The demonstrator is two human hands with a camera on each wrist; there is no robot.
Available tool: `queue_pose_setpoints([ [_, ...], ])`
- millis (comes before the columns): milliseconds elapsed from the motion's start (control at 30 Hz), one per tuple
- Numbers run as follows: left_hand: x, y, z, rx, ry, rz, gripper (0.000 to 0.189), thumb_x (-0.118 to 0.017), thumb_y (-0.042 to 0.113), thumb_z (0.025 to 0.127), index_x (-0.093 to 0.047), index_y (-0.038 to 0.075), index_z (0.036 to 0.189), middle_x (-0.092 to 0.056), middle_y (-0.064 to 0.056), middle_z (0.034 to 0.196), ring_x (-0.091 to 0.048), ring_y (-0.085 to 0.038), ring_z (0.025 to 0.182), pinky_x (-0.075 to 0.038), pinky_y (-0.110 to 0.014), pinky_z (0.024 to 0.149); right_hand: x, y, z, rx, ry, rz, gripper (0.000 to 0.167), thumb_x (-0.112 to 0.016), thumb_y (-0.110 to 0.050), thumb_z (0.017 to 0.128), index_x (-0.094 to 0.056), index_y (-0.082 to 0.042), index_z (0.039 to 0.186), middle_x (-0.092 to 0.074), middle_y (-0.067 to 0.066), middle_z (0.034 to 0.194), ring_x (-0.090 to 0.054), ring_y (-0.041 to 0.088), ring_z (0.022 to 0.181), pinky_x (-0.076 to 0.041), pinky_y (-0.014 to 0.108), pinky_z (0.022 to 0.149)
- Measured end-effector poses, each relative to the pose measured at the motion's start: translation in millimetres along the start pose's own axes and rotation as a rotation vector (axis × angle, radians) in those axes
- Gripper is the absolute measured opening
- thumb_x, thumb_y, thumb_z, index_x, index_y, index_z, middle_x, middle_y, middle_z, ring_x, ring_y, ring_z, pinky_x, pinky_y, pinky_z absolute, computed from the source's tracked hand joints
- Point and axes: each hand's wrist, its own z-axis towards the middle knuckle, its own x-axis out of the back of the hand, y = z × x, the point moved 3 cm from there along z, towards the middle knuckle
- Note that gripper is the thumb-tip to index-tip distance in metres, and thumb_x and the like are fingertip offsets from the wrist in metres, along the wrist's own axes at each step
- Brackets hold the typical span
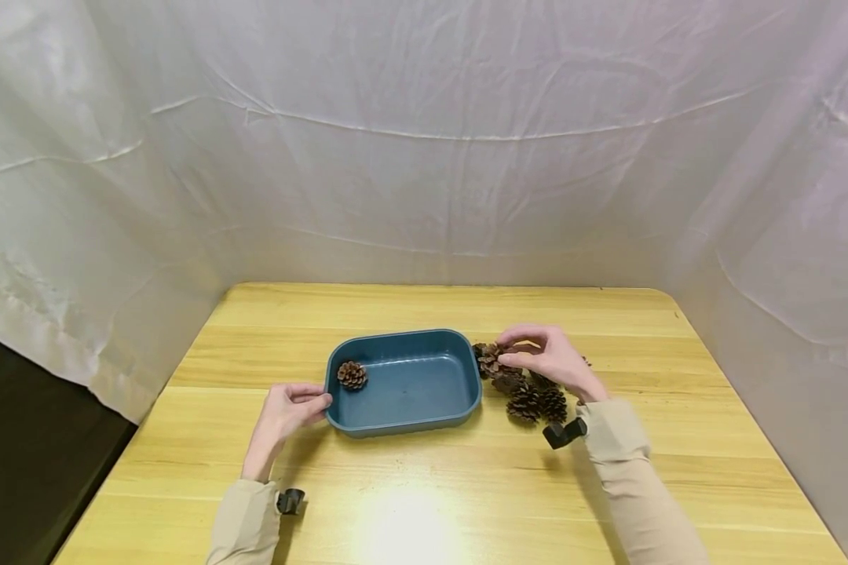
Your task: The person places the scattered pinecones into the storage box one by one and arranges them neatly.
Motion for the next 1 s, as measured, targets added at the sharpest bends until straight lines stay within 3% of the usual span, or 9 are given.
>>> queue_pose_setpoints([
  [400, 0.3, -0.5, 0.1, 0.006, 0.005, 0.004, 0.037, -0.07, -0.003, 0.089, -0.06, -0.022, 0.119, -0.078, -0.015, 0.096, -0.073, -0.007, 0.075, -0.065, -0.021, 0.072, -23.4, -15.8, 21.2, 0.065, -0.072, -0.066, 0.037, -0.078, -0.007, 0.086, -0.068, 0.007, 0.119, -0.065, 0.025, 0.124, -0.067, 0.012, 0.103, -0.06, 0.025, 0.095],
  [733, -0.1, 1.3, -0.6, 0.008, 0.008, 0.0, 0.036, -0.071, -0.003, 0.089, -0.061, -0.021, 0.118, -0.078, -0.019, 0.097, -0.073, -0.007, 0.075, -0.065, -0.021, 0.072, -41.9, -25.1, 35.2, 0.067, -0.131, -0.122, 0.031, -0.077, -0.007, 0.088, -0.07, 0.0, 0.117, -0.067, 0.02, 0.123, -0.068, 0.031, 0.11, -0.062, 0.036, 0.096],
  [1000, 0.7, 2.6, 0.1, 0.0, 0.008, 0.004, 0.035, -0.071, -0.003, 0.089, -0.061, -0.021, 0.117, -0.078, -0.019, 0.096, -0.073, -0.006, 0.073, -0.065, -0.022, 0.072, -63.2, -29.1, 47.2, 0.112, -0.204, -0.211, 0.027, -0.076, -0.006, 0.088, -0.072, -0.004, 0.114, -0.072, 0.016, 0.116, -0.068, 0.026, 0.102, -0.062, 0.039, 0.091],
])
